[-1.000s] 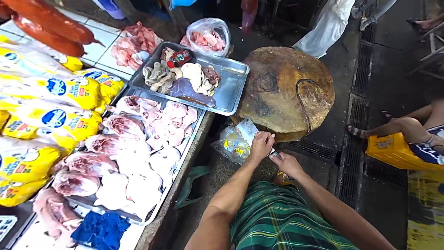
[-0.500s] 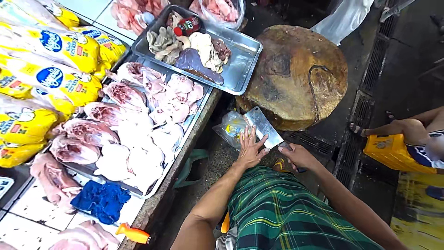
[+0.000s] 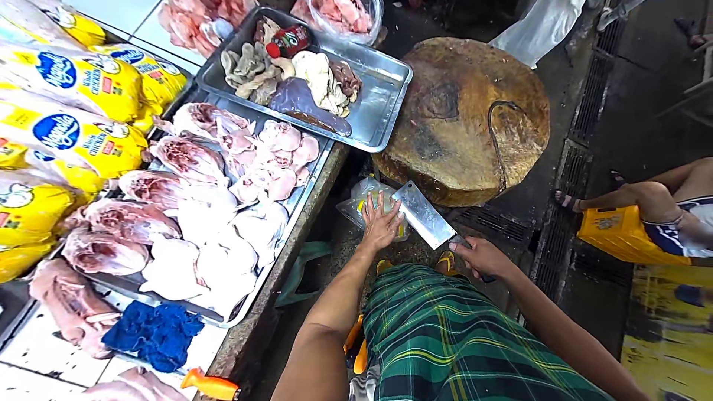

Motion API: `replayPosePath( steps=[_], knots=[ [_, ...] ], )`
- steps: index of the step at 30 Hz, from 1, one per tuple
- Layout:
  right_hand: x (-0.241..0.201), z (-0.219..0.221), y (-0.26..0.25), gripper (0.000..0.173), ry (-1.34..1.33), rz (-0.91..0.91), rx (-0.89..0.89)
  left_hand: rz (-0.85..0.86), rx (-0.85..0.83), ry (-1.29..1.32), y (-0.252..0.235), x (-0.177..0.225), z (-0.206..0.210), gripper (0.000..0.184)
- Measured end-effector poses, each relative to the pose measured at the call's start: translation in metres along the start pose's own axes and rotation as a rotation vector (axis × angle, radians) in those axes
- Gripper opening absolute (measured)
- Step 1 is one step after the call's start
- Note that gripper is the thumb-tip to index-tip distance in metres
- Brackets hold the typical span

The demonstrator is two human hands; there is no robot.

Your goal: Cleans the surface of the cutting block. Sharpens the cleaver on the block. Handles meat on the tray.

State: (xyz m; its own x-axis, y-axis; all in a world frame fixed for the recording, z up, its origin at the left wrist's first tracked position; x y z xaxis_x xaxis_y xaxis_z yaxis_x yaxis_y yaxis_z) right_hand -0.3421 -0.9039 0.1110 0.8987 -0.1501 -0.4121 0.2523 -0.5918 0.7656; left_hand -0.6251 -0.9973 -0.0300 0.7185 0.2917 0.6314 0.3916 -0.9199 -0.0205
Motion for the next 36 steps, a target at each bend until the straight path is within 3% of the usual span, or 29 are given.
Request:
replayPosePath(
  steps=[6, 11, 14, 17, 19, 21, 24, 27, 30, 36],
  knots=[
    [0.009, -0.001, 0.003, 0.060, 0.026, 0.018, 0.045, -0.216, 0.017, 0.071, -0.030, -0.025, 0.003, 0.060],
    [0.019, -0.001, 0.015, 0.058, 0.052, -0.030, 0.158, -0.516, -0.043, 0.248, -0.056, -0.043, -0.020, 0.080],
    [0.029, 0.000, 0.021, 0.049, 0.192, -0.148, 0.219, -0.562, 0.096, 0.351, -0.062, -0.041, -0.049, 0.062],
    [0.026, 0.002, 0.029, 0.044, 0.450, -0.141, 0.302, -0.609, 0.280, 0.308, -0.048, -0.013, -0.089, 0.041],
    [0.027, 0.004, 0.028, 0.043, 0.563, -0.146, 0.443, -0.526, 0.297, 0.199, -0.035, 0.012, -0.105, 0.040],
    [0.031, 0.005, 0.022, 0.041, 0.610, -0.197, 0.546, -0.316, 0.167, 0.128, -0.021, 0.046, -0.107, 0.041],
    [0.034, 0.008, 0.015, 0.038, 0.643, -0.310, 0.586, 0.022, -0.054, -0.024, 0.001, 0.099, -0.072, 0.052],
    [0.027, 0.011, 0.011, 0.035, 0.664, -0.396, 0.588, 0.202, -0.256, -0.134, 0.012, 0.135, -0.023, 0.066],
    [0.023, 0.010, 0.010, 0.036, 0.684, -0.451, 0.602, 0.197, -0.292, -0.204, 0.007, 0.134, 0.003, 0.067],
    [0.037, 0.007, 0.008, 0.033, 0.683, -0.554, 0.687, 0.039, -0.172, -0.247, -0.007, 0.067, 0.002, 0.065]
  ],
)
Point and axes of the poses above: each hand's wrist, its own y-axis away from the middle knuckle, its own z-axis out of the palm, x = y × z, the point moved 2 cm from there along -y, towards the middle knuckle, and after that the axes turned 8 degrees about x, right-handed, at the moved point
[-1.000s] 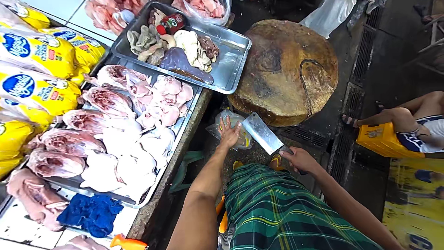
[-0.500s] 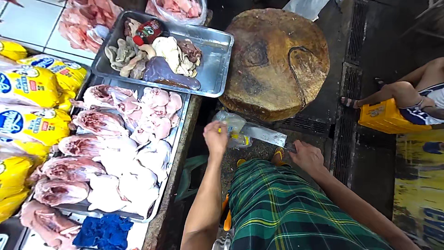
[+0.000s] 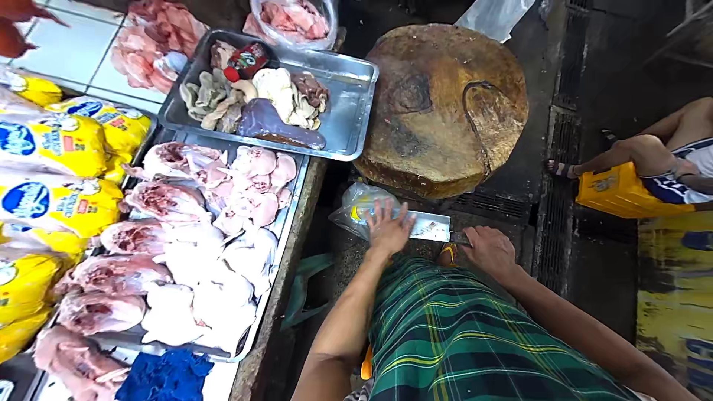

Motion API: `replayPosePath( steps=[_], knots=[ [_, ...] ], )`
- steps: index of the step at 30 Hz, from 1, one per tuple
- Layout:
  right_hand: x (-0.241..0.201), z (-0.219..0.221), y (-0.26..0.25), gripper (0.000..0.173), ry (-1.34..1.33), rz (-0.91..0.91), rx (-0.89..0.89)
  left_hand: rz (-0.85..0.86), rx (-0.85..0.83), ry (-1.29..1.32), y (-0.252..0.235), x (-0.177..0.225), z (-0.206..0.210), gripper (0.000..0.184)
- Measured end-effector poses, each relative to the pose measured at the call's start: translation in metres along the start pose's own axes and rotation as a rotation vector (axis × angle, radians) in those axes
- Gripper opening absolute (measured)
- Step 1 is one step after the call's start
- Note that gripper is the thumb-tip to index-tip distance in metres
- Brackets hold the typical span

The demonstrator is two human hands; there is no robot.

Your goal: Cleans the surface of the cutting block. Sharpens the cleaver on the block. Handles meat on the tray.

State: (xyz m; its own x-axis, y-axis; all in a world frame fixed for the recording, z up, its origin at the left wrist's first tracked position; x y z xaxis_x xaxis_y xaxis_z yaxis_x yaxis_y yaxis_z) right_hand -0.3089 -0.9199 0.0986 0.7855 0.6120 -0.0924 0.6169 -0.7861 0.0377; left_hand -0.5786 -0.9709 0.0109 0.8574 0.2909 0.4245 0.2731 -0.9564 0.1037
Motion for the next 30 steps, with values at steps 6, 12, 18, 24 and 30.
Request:
replayPosePath(
  steps=[6, 12, 18, 24, 30],
  knots=[
    [0.029, 0.000, 0.024, 0.034, -0.027, 0.075, -0.021, -0.347, 0.057, 0.165, -0.016, -0.082, -0.004, 0.079],
    [0.084, -0.026, 0.089, 0.053, -0.123, 0.558, -0.052, -0.349, -0.006, 0.180, -0.041, -0.010, -0.052, 0.036],
    [0.163, -0.013, 0.135, 0.052, -0.368, 1.031, 0.058, 0.111, 0.046, 0.255, -0.121, 0.163, -0.044, 0.083],
    [0.282, 0.020, 0.137, 0.049, -0.620, 1.165, 0.089, -0.058, -0.020, 0.296, -0.264, 0.268, 0.005, 0.094],
    [0.422, 0.040, 0.166, 0.054, -0.615, 1.141, -0.158, -0.306, 0.096, -0.102, -0.191, 0.332, 0.083, 0.087]
  ],
)
Point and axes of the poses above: each hand's wrist, its own y-axis away from the middle knuckle, its own z-axis out of the palm, x = y × z, the point moved 2 cm from there along -y, towards the middle knuckle, and after that the axes turned 8 degrees about x, right-handed, at the moved point
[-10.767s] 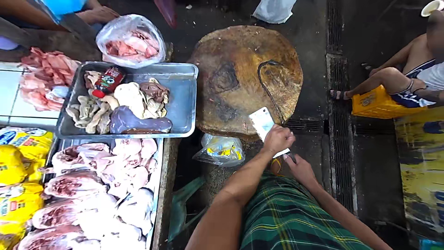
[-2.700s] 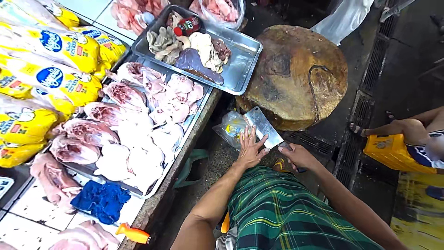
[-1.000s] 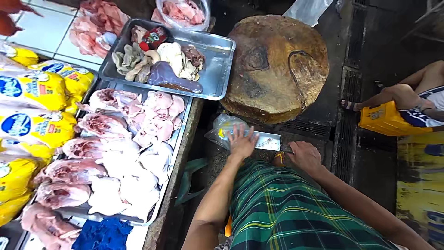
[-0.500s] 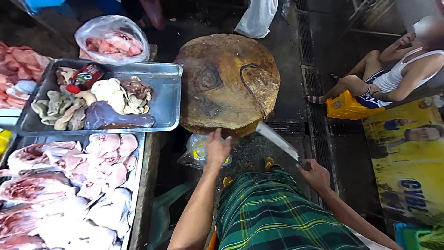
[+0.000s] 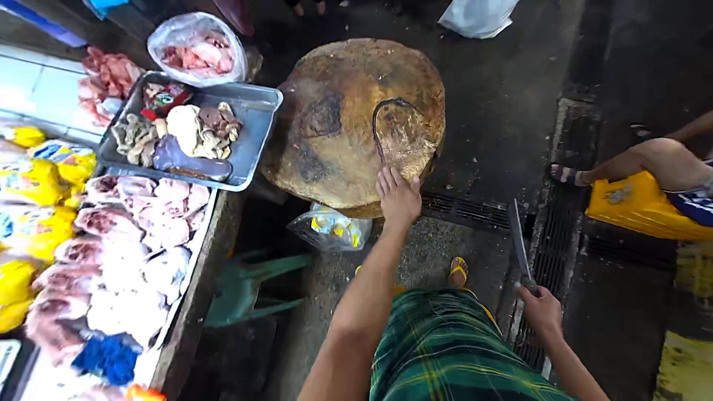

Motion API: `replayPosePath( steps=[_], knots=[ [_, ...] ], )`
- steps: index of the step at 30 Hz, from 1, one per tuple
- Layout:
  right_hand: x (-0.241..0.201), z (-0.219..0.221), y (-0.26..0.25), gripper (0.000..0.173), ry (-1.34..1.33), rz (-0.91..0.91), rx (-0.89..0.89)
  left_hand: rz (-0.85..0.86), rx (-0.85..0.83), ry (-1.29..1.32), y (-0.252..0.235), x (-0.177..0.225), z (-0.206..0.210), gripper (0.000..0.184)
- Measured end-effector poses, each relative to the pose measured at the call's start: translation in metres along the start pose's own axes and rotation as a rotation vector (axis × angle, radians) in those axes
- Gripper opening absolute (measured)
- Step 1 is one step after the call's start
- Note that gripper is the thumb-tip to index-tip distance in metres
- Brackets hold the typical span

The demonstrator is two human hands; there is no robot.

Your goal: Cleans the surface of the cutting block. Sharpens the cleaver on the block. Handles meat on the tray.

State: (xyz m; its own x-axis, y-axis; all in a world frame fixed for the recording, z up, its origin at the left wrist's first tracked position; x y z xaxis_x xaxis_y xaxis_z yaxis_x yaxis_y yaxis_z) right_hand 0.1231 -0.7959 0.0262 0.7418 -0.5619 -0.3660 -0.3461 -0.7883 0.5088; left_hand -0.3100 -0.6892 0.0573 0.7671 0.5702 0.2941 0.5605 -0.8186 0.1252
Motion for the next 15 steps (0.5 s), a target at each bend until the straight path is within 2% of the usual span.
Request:
replayPosePath(
  steps=[3, 5, 8, 10, 12, 13, 15],
  knots=[
    [0.037, -0.038, -0.044, 0.054, 0.109, -0.015, -0.067, -0.179, -0.167, 0.001, 0.086, 0.006, -0.027, 0.066],
    [0.047, -0.054, -0.073, 0.055, 0.152, -0.035, -0.091, -0.312, -0.140, -0.048, 0.100, 0.004, -0.050, 0.056],
    [0.052, -0.068, -0.105, 0.056, 0.170, -0.063, -0.097, -0.387, 0.069, -0.028, 0.052, 0.011, -0.071, 0.047],
    [0.045, -0.070, -0.123, 0.055, 0.161, -0.072, -0.102, -0.286, 0.155, 0.105, 0.000, 0.012, -0.062, 0.044],
    [0.034, -0.064, -0.138, 0.054, 0.120, -0.080, -0.111, -0.162, 0.150, 0.203, -0.042, 0.009, -0.032, 0.052],
    [0.029, -0.062, -0.144, 0.055, 0.103, -0.083, -0.124, -0.126, 0.129, 0.177, -0.047, 0.009, -0.010, 0.059],
    [0.019, -0.057, -0.156, 0.056, 0.075, -0.093, -0.141, -0.114, 0.154, 0.026, -0.026, 0.019, 0.025, 0.067]
  ],
)
Point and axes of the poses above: each hand's wrist, its own y-axis away from the middle knuckle, its own z-axis out of the palm, x = y × z, the point moved 2 cm from there along -y, towards the middle knuckle, and after that the axes turned 8 degrees about x, right-handed, at the moved point
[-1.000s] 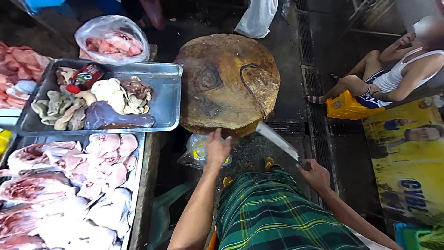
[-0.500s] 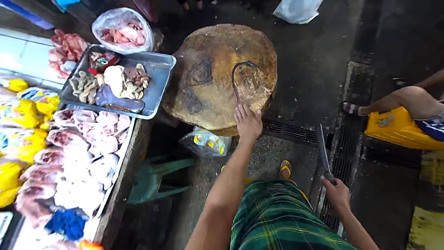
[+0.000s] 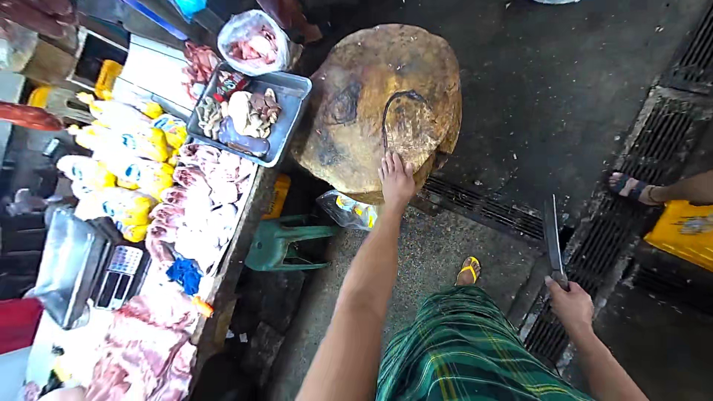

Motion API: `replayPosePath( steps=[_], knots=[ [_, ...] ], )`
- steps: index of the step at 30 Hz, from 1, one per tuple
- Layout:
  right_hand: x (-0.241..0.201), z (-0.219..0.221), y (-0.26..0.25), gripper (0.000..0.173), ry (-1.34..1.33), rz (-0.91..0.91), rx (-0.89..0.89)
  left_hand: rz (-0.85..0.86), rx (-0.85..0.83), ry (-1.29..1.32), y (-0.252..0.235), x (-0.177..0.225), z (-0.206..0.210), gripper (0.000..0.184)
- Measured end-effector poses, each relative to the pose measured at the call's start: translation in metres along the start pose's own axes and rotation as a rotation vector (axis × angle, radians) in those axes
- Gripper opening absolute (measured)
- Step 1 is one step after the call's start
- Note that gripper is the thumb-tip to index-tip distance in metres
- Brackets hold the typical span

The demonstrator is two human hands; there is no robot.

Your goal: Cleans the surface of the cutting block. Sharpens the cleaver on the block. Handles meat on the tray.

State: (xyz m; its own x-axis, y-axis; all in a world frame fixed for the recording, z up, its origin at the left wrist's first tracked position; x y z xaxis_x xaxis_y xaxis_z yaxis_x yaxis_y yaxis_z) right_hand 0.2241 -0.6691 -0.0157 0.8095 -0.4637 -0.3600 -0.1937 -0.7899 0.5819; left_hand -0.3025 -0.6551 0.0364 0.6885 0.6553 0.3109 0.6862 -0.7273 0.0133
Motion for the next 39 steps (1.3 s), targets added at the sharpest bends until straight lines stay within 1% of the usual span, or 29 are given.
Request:
replayPosePath(
  steps=[1, 3, 5, 6, 7, 9, 10, 11, 13, 14, 15, 16, 18, 21, 23, 24, 25, 26, 27, 28, 30, 31, 32, 33, 34, 36, 37, 38, 39],
  knots=[
    [-0.005, 0.004, -0.005, 0.057, -0.008, 0.000, -0.013, -0.033, 0.009, -0.043, 0.023, 0.006, 0.000, 0.064],
    [-0.014, 0.014, -0.012, 0.058, -0.030, -0.002, -0.049, -0.175, -0.124, -0.106, 0.066, 0.019, -0.025, 0.057],
    [-0.027, 0.019, -0.017, 0.056, -0.070, 0.001, -0.083, -0.389, -0.266, -0.101, 0.086, 0.020, -0.058, 0.051],
    [-0.036, 0.021, -0.019, 0.054, -0.089, -0.001, -0.103, -0.500, -0.323, -0.079, 0.088, 0.012, -0.073, 0.056],
    [-0.046, 0.021, -0.021, 0.054, -0.099, -0.003, -0.131, -0.576, -0.313, -0.076, 0.086, 0.003, -0.086, 0.059],
    [-0.065, 0.020, -0.026, 0.053, -0.105, -0.026, -0.166, -0.623, -0.145, -0.080, 0.070, -0.015, -0.099, 0.057],
    [-0.070, 0.019, -0.028, 0.053, -0.106, -0.046, -0.171, -0.586, -0.044, -0.057, 0.058, -0.018, -0.099, 0.051],
    [-0.074, 0.018, -0.032, 0.053, -0.108, -0.071, -0.162, -0.487, 0.039, -0.006, 0.044, -0.016, -0.095, 0.045],
    [-0.086, 0.020, -0.037, 0.052, -0.107, -0.119, -0.139, -0.159, 0.153, 0.118, 0.015, -0.013, -0.064, 0.042],
    [-0.091, 0.022, -0.037, 0.052, -0.107, -0.134, -0.130, -0.011, 0.150, 0.116, 0.003, -0.015, -0.041, 0.048],
    [-0.095, 0.023, -0.036, 0.053, -0.108, -0.142, -0.118, 0.069, 0.093, 0.040, -0.005, -0.021, -0.018, 0.055],
    [-0.097, 0.022, -0.036, 0.054, -0.099, -0.146, -0.104, 0.106, 0.068, -0.047, -0.012, -0.034, -0.003, 0.060],
    [-0.096, 0.013, -0.034, 0.055, -0.057, -0.149, -0.067, 0.085, 0.080, -0.127, -0.022, -0.074, -0.002, 0.064],
    [-0.073, -0.003, -0.020, 0.058, 0.036, -0.112, 0.001, -0.086, 0.087, -0.176, -0.057, -0.159, -0.034, 0.071],
    [-0.056, -0.016, 0.002, 0.056, 0.064, -0.072, 0.067, -0.339, 0.156, -0.164, -0.082, -0.198, -0.053, 0.075],
    [-0.049, -0.018, 0.011, 0.057, 0.070, -0.046, 0.102, -0.464, 0.200, -0.148, -0.096, -0.202, -0.059, 0.079],
    [-0.039, -0.018, 0.022, 0.058, 0.080, -0.009, 0.127, -0.532, 0.223, -0.152, -0.103, -0.195, -0.060, 0.083],
    [-0.029, -0.020, 0.039, 0.059, 0.096, 0.047, 0.138, -0.552, 0.215, -0.140, -0.092, -0.179, -0.059, 0.087],
    [-0.030, -0.015, 0.056, 0.057, 0.088, 0.111, 0.134, -0.501, 0.182, -0.127, -0.070, -0.153, -0.058, 0.089],
    [-0.041, -0.004, 0.071, 0.054, 0.059, 0.174, 0.118, -0.367, 0.154, -0.129, -0.056, -0.125, -0.054, 0.088],
    [-0.071, 0.018, 0.100, 0.044, -0.057, 0.271, 0.051, 0.015, 0.077, -0.098, -0.028, -0.085, -0.030, 0.075],
    [-0.091, 0.030, 0.111, 0.038, -0.173, 0.310, 0.009, 0.179, 0.041, -0.084, -0.024, -0.084, -0.020, 0.071],
    [-0.108, 0.039, 0.114, 0.034, -0.291, 0.346, -0.020, 0.261, 0.011, -0.065, -0.031, -0.099, -0.019, 0.067],
    [-0.124, 0.043, 0.115, 0.032, -0.355, 0.368, -0.026, 0.241, 0.018, -0.072, -0.040, -0.125, -0.025, 0.066],
    [-0.137, 0.048, 0.114, 0.029, -0.363, 0.373, -0.023, 0.127, 0.049, -0.101, -0.054, -0.161, -0.034, 0.070],
    [-0.150, 0.060, 0.108, 0.021, -0.321, 0.352, -0.003, -0.191, 0.147, -0.107, -0.099, -0.222, -0.054, 0.086],
    [-0.157, 0.064, 0.106, 0.020, -0.318, 0.339, 0.001, -0.348, 0.182, -0.108, -0.125, -0.232, -0.062, 0.097],
    [-0.165, 0.068, 0.104, 0.020, -0.325, 0.326, 0.008, -0.463, 0.196, -0.118, -0.150, -0.228, -0.067, 0.105],
    [-0.171, 0.072, 0.102, 0.020, -0.337, 0.307, 0.016, -0.498, 0.197, -0.108, -0.170, -0.211, -0.071, 0.107]
  ],
)
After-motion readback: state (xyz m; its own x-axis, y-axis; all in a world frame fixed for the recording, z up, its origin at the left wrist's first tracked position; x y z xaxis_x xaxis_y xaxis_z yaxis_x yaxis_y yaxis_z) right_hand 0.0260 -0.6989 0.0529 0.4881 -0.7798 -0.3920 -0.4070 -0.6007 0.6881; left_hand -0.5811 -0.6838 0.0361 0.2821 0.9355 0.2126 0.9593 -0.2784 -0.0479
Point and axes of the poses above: each hand's wrist, its own y-axis away from the middle knuckle, its own z-axis out of the palm, x = y × z, the point moved 2 cm from there along -y, towards the middle knuckle, and after that the axes turned 8 degrees about x, right-handed, at the moved point
